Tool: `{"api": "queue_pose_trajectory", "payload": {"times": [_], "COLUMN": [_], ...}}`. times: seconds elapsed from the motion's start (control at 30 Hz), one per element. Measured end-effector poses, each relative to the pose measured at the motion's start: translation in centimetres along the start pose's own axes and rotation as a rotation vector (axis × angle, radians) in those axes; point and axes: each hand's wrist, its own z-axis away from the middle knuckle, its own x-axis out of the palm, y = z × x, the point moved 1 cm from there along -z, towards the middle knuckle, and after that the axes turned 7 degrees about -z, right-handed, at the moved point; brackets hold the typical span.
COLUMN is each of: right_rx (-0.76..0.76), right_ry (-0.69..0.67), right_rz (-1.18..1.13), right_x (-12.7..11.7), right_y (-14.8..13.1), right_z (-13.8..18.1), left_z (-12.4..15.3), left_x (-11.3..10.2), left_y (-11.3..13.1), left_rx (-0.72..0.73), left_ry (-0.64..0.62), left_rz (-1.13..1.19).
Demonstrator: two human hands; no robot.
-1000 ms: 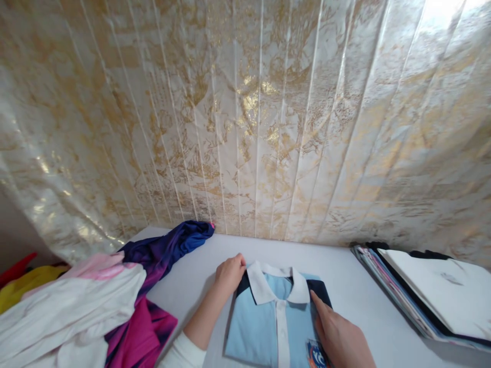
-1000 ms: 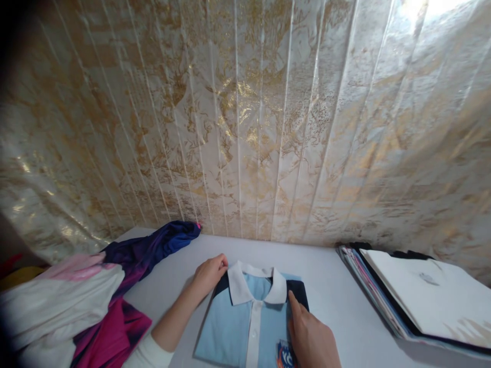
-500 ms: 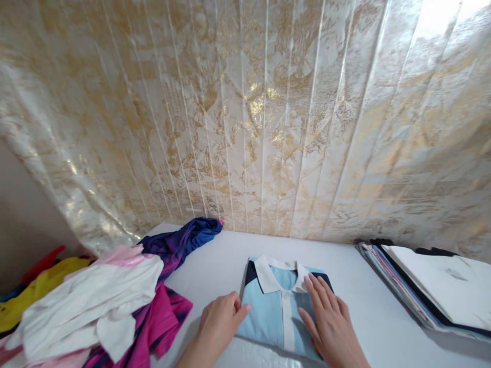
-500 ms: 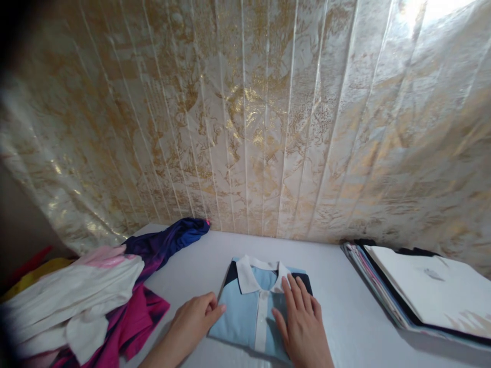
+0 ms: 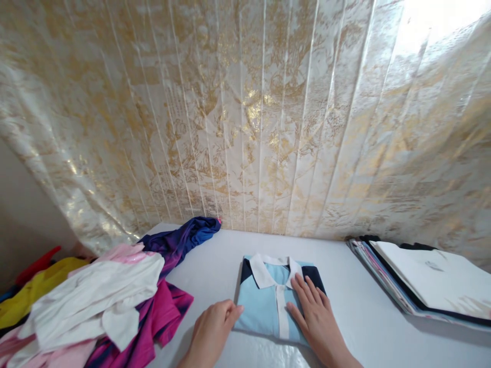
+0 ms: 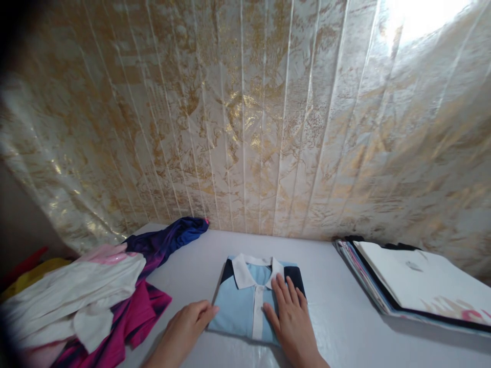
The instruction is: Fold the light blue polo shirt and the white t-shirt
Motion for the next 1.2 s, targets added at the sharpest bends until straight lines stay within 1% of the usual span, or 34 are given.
{"api": "queue_pose_trajectory", "payload": {"times": [0.1, 0.17, 0.23, 0.33, 0.4, 0.47, 0.57, 0.63, 0.8, 0.87, 0.93, 1.0, 1.07, 1.2], "right_rx": [0.055, 0.111, 0.147, 0.139, 0.133, 0.133, 0.125, 0.116, 0.110, 0.104, 0.094, 0.079, 0.063, 0.048], "right_ry": [-0.058, -0.079, -0.073, -0.043, -0.031, -0.031, -0.041, -0.047, -0.063, -0.064, -0.055, -0.045, -0.040, -0.034], "right_rz": [-0.012, -0.008, 0.002, 0.026, 0.047, 0.065, 0.080, 0.084, 0.087, 0.085, 0.082, 0.075, 0.066, 0.052], "right_x": [-0.4, -0.5, -0.5, -0.3, -0.2, -0.2, -0.1, -0.1, -0.2, -0.1, 0.0, 0.1, 0.2, 0.6], "right_y": [-0.5, -1.2, -1.9, -2.9, -3.3, -3.4, -3.4, -3.4, -3.7, -3.7, -3.6, -3.5, -3.3, -3.0], "right_z": [-0.1, 0.0, 0.2, 0.5, 0.5, 0.6, 0.6, 0.6, 0.9, 0.9, 0.9, 0.9, 0.9, 0.9], "left_z": [0.0, -0.3, -0.6, -0.8, -0.7, -0.4, 0.2, 0.6, 1.3, 1.4, 1.2, 0.4, -0.9, -3.8], "left_x": [1.4, 2.4, 3.0, 2.9, 2.2, 1.3, 0.1, -0.5, -1.6, -2.1, -2.3, -1.7, -0.3, 3.1], "left_y": [-0.3, -0.7, -1.1, -1.5, -1.5, -1.2, -0.4, -0.1, 0.5, 1.2, 2.3, 3.5, 4.5, 5.0], "left_rx": [-0.009, -0.037, -0.059, -0.070, -0.066, -0.046, -0.028, -0.027, -0.046, -0.031, 0.052, 0.174, 0.262, 0.323], "left_ry": [-0.030, -0.091, -0.163, -0.246, -0.264, -0.230, -0.150, -0.123, -0.102, -0.041, 0.062, 0.149, 0.187, 0.205], "left_rz": [0.180, 0.326, 0.454, 0.510, 0.473, 0.355, 0.078, -0.047, -0.250, -0.319, -0.338, -0.334, -0.338, -0.328]}}
